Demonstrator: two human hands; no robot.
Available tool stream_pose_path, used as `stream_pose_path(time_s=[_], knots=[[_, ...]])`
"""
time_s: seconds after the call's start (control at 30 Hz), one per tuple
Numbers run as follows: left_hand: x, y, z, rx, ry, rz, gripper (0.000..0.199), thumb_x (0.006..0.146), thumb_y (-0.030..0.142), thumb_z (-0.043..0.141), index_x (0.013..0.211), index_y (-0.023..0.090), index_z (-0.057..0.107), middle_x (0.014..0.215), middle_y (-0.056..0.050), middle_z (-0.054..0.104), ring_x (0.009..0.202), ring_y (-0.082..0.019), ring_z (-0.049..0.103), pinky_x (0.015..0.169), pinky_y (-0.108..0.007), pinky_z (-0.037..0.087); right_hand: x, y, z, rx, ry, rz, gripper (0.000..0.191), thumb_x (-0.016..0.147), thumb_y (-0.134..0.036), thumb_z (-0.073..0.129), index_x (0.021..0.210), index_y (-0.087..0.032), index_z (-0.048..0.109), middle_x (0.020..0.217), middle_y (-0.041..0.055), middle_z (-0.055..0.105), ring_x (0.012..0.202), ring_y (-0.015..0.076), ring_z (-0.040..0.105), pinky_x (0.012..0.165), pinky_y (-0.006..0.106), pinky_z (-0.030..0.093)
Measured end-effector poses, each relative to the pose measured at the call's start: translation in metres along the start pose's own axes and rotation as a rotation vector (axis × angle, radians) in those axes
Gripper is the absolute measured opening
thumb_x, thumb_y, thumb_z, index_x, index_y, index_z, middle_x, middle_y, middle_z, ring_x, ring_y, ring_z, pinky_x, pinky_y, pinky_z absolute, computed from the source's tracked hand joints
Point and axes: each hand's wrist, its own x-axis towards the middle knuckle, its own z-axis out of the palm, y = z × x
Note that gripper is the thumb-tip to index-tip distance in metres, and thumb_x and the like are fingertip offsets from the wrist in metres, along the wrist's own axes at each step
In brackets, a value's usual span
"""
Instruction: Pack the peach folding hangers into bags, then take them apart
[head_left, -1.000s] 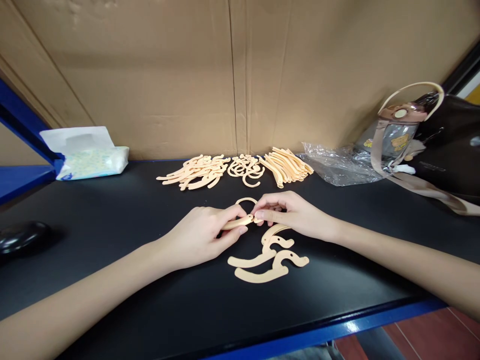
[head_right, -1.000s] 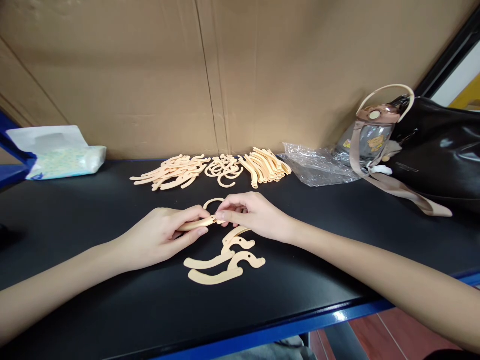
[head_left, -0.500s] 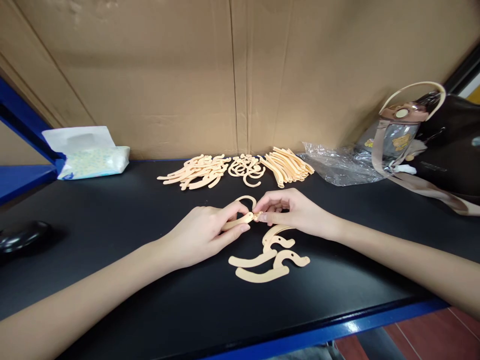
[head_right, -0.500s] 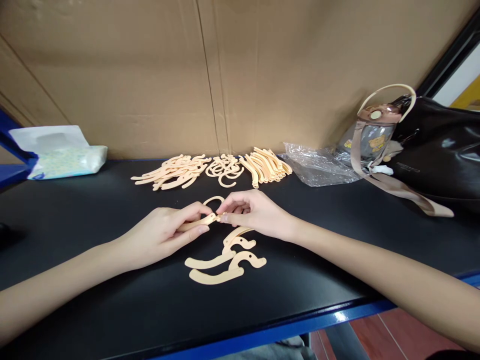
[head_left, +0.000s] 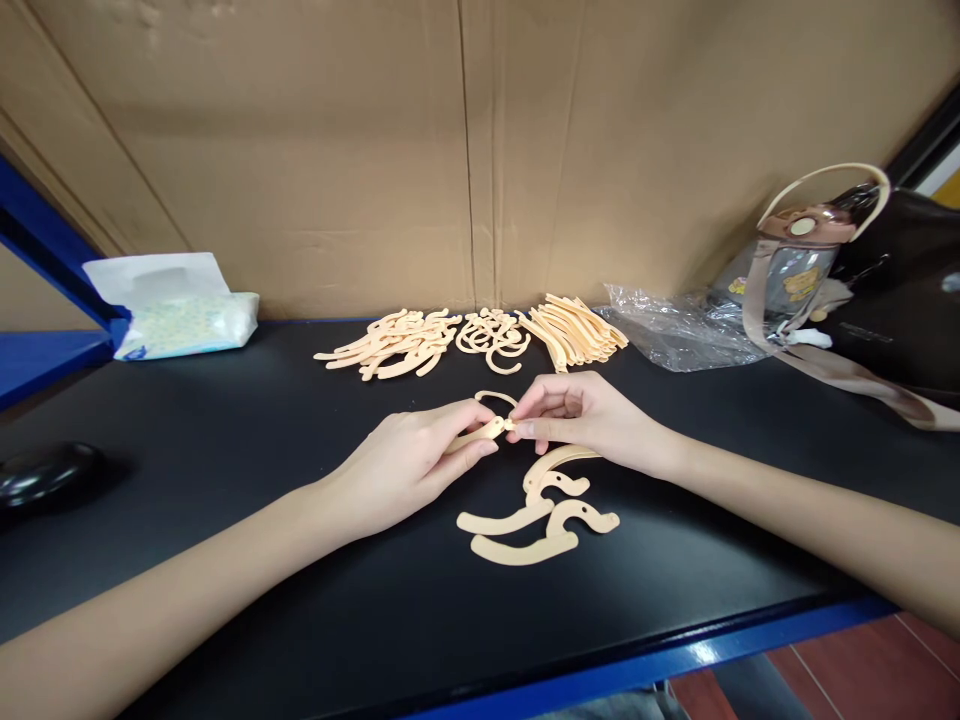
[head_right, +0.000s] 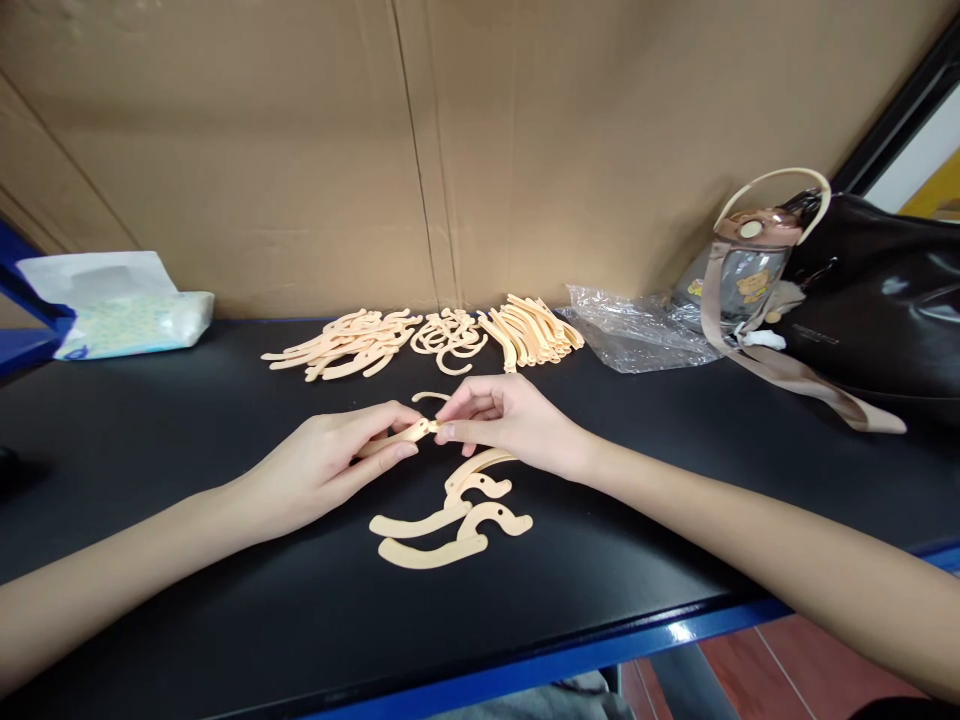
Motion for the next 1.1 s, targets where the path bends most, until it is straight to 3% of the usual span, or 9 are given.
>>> stream_pose_path(time_s=[0.1,0.23,0.7,1.1], knots=[[0.0006,-0.0019,0.0014,-0.045,0.004,-0.020,0.021,0.098,0.040,0.042,0.105,0.025,0.056,0.090,0.004,0.065,0.072,-0.011,0.059,0.061,-0.021,0.040,0.0005,-0.0002,0.0001,0.014,-0.011,0.006,0.027,0.075,-0.022,0.074,0.101,-0.015,0.068,0.083,0.0031,0.074,0.071,0.0109,0.066,0.067,0.025,0.056],[0.0017,-0.0027,0.0015,-0.118,0.006,0.039,0.018,0.099,0.032,0.042,0.107,0.024,0.057,0.093,0.004,0.066,0.081,-0.010,0.061,0.069,-0.019,0.043,0.0018,0.0002,0.0002,0.015,-0.028,-0.017,0.022,0.077,-0.021,0.072,0.098,-0.015,0.071,0.086,0.0027,0.074,0.071,0.0099,0.066,0.067,0.024,0.055],[0.0022,-0.0048,0.0022,-0.050,0.071,0.154,0.019,0.100,0.027,0.043,0.110,0.023,0.058,0.088,0.004,0.066,0.078,-0.010,0.062,0.072,-0.020,0.043,0.0012,-0.0006,0.0013,-0.039,-0.059,-0.028,0.015,0.081,-0.020,0.068,0.094,-0.014,0.064,0.085,0.0030,0.071,0.077,0.0113,0.065,0.071,0.026,0.055],[0.0005,-0.0026,0.0038,-0.117,-0.012,0.151,0.019,0.100,0.026,0.038,0.106,0.023,0.056,0.089,0.002,0.066,0.083,-0.013,0.062,0.078,-0.024,0.044,0.0009,-0.0009,0.0031,-0.009,-0.061,0.001,0.011,0.079,-0.019,0.070,0.087,-0.015,0.064,0.081,0.0011,0.069,0.075,0.0107,0.065,0.067,0.024,0.053]])
